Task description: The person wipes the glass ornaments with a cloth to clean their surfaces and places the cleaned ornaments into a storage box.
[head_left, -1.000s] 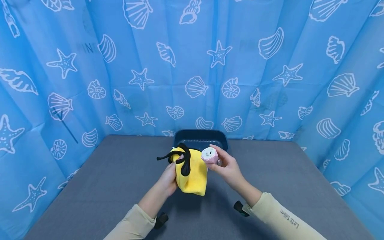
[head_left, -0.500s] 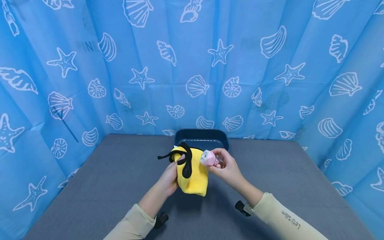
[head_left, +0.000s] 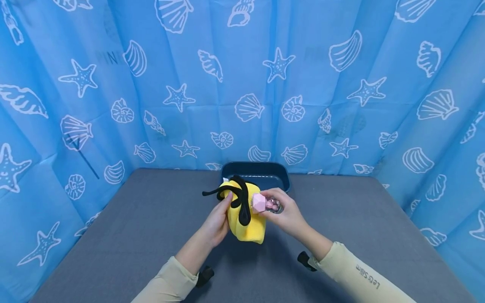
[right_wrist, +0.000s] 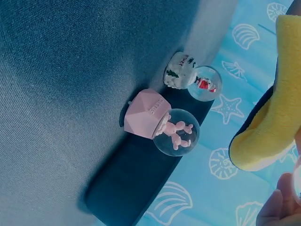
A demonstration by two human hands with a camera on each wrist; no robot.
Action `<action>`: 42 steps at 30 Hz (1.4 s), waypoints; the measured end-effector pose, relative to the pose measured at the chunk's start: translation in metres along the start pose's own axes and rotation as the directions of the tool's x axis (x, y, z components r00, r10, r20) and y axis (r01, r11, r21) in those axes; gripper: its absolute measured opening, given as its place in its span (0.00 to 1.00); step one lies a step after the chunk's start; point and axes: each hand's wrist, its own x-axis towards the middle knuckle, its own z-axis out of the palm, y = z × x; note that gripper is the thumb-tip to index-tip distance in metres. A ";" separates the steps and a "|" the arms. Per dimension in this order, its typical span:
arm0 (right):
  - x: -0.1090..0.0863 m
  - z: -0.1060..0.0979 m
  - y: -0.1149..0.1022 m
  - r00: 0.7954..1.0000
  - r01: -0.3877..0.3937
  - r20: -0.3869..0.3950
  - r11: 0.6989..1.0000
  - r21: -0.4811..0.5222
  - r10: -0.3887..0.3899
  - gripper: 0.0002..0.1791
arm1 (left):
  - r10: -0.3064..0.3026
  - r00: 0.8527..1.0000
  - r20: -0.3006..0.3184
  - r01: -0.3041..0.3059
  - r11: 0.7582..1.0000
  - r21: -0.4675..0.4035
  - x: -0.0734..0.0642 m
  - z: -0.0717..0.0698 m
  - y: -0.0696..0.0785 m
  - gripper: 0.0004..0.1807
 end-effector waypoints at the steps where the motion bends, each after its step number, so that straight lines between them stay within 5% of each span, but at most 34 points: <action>1: 0.001 0.000 -0.001 1.000 0.004 0.004 1.000 -0.017 -0.004 0.22 | 0.004 1.000 0.012 -0.004 1.000 0.007 0.000 0.000 0.000 0.31; 7: 0.002 0.001 -0.005 1.000 0.005 0.015 0.993 -0.115 -0.003 0.24 | 0.012 0.997 0.076 -0.021 0.992 0.125 0.000 0.000 -0.001 0.31; 13: 0.002 0.005 -0.004 0.996 0.086 0.022 0.972 -0.221 -0.083 0.23 | 0.009 0.998 0.061 -0.024 0.967 0.254 0.001 0.004 -0.004 0.30; 19: -0.002 0.010 -0.001 0.999 0.048 0.006 0.982 -0.184 -0.048 0.31 | 0.019 0.997 0.079 -0.044 0.942 0.332 0.000 0.008 -0.007 0.33; 25: -0.004 0.013 0.001 0.998 0.059 -0.001 0.986 -0.154 -0.060 0.36 | -0.032 0.995 0.093 0.003 0.955 0.297 0.003 0.014 -0.011 0.34; 31: -0.006 0.013 0.003 0.991 0.119 0.069 0.986 -0.121 -0.111 0.34 | -0.080 0.997 0.003 0.079 0.984 0.160 0.008 0.021 -0.017 0.24; 35: -0.005 0.010 0.002 0.984 0.144 0.119 0.986 -0.083 -0.134 0.30 | -0.054 0.997 -0.055 0.056 0.997 0.054 0.008 0.023 -0.018 0.21; 42: -0.005 0.002 0.004 0.983 0.118 0.143 0.993 -0.002 -0.117 0.26 | 0.001 0.999 -0.033 0.001 0.998 0.071 0.005 0.016 -0.014 0.24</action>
